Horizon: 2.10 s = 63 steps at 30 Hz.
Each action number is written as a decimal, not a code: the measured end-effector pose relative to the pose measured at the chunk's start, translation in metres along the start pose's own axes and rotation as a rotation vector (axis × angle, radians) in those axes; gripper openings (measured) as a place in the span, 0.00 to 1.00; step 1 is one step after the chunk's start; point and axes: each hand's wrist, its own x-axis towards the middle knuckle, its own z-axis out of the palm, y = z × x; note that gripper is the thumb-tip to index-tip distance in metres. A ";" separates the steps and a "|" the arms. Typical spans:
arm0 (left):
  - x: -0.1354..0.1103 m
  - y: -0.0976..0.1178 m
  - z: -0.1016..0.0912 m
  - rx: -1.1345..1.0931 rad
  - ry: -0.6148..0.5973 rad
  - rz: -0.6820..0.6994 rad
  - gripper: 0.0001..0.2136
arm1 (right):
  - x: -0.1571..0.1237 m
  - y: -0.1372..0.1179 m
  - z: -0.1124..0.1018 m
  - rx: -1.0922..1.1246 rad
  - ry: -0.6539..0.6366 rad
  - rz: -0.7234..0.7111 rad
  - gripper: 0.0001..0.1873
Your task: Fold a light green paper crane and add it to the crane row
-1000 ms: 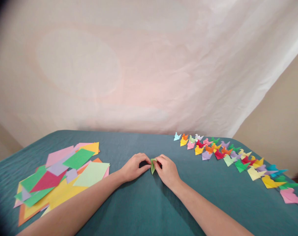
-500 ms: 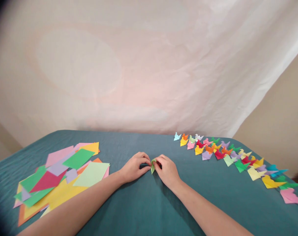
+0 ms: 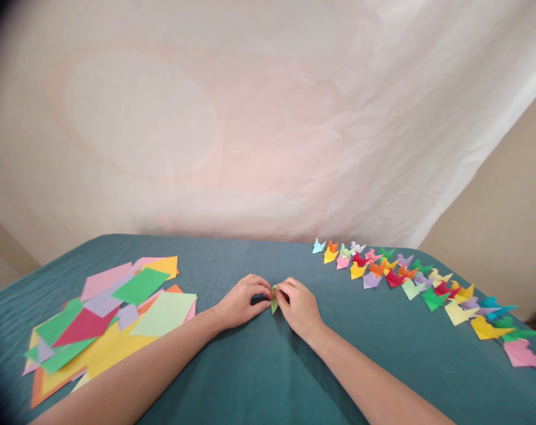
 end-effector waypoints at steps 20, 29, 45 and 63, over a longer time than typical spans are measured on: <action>0.001 -0.002 0.001 0.013 -0.011 0.020 0.06 | 0.000 -0.005 0.003 -0.065 0.069 0.061 0.14; 0.000 -0.002 0.000 -0.024 -0.008 0.029 0.06 | 0.001 -0.004 0.004 -0.082 0.086 0.048 0.13; 0.005 -0.003 0.009 -0.063 0.085 -0.176 0.06 | -0.004 0.000 0.000 -0.029 0.004 -0.020 0.11; 0.010 -0.011 0.007 -0.065 -0.011 -0.081 0.07 | -0.007 0.004 -0.016 0.061 -0.137 -0.145 0.12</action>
